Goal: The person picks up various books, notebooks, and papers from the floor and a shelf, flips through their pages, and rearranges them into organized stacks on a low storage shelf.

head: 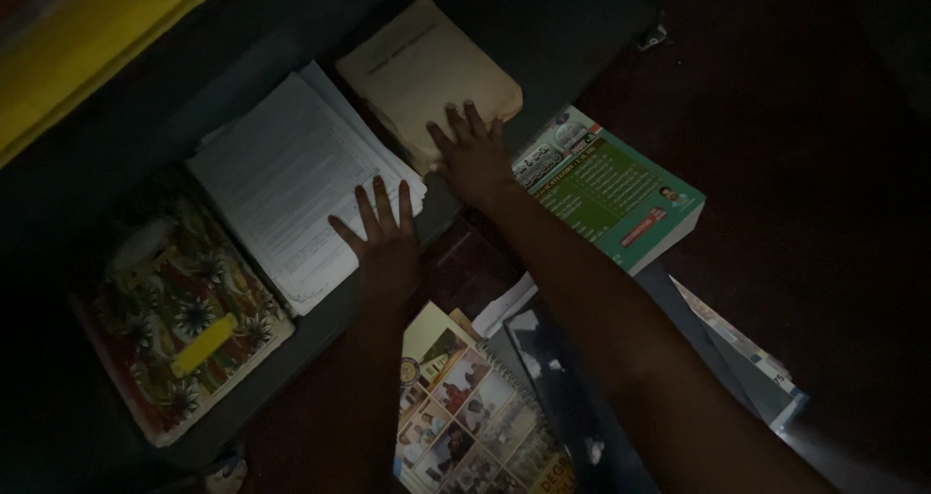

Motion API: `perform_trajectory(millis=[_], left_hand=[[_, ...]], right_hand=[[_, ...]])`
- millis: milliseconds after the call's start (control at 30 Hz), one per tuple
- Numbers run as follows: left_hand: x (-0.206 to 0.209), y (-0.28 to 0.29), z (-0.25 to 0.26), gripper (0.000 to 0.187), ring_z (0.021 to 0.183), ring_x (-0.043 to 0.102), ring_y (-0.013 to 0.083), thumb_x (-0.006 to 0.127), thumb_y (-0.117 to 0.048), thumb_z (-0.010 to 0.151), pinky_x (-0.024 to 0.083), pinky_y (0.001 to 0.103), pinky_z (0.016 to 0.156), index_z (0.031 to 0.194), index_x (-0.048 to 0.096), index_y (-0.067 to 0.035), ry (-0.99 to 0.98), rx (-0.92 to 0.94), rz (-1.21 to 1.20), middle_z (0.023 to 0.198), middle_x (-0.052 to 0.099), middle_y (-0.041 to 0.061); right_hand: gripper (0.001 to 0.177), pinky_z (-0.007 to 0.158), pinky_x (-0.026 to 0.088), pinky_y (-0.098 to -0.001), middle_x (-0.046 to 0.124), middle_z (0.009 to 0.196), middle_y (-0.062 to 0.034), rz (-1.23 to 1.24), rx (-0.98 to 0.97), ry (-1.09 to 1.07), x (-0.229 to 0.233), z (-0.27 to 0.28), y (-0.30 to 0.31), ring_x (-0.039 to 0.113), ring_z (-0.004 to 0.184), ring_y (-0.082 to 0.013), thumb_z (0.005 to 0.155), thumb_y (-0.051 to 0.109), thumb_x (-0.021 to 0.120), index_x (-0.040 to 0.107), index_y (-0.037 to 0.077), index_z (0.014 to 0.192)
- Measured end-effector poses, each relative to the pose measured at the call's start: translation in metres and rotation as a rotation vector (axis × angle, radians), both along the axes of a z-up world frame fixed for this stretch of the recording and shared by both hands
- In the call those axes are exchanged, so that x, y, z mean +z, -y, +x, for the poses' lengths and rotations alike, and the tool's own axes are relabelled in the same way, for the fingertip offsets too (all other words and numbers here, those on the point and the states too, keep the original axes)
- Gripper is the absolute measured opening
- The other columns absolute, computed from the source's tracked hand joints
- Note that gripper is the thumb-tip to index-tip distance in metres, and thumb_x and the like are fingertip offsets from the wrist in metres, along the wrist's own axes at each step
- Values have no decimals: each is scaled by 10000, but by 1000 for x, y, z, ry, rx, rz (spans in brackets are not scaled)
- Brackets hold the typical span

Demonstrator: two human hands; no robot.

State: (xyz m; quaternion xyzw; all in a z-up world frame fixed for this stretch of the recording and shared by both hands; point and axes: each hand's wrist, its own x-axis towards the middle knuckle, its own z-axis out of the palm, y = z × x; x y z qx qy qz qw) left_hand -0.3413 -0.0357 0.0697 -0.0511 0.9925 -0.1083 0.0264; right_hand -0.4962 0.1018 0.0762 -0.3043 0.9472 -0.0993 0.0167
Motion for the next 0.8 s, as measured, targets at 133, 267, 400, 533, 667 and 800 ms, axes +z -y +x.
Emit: perform_trajectory(millis=[133,267,400,533,667,800], left_hand=[[-2,0,-2,929,1544,51,497,611,-56,864,59,856,1068,1645,112,-116,-116,-16,26,1691,53,254],[-2,-3,6,942,1552,60,507,623,-74,862,58,853,1076,1668,135,-84,-98,-18,34,1698,72,270],[-15,4,-2,906,1555,100,497,622,-95,882,72,846,1089,1676,186,-103,-202,-58,9,1709,124,254],[-28,12,-1,794,1596,118,484,594,-122,1034,79,815,1174,1728,209,-120,-508,-111,-337,1749,143,240],[-8,-1,12,887,1539,129,509,594,-149,885,61,799,1089,1678,202,-81,-145,-56,-106,1697,143,267],[6,-29,16,857,1576,94,506,578,-228,939,7,769,1173,1669,185,-10,-275,-66,72,1715,121,285]], right_hand=[[716,1195,79,-701,131,1692,-164,37,-3,72,18,0,2,48,1561,-387,1004,488,529,263,214,1609],[711,1197,62,-688,99,1703,-156,-8,12,78,13,0,0,21,1563,-380,1018,475,518,239,189,1606],[860,1201,192,-600,205,1656,-204,-301,122,177,14,16,-35,188,1527,-408,1007,470,595,167,73,1639],[777,1153,402,-449,416,1564,-237,-575,19,235,17,54,-101,452,1423,-405,969,410,654,324,33,1564],[454,1057,470,-485,613,1334,-249,-612,-188,-62,17,109,-177,585,1242,-417,979,284,697,600,-13,1309],[314,876,533,-464,674,1052,-207,-846,-528,-99,-12,146,-234,654,1000,-357,884,179,698,647,-34,1110]])
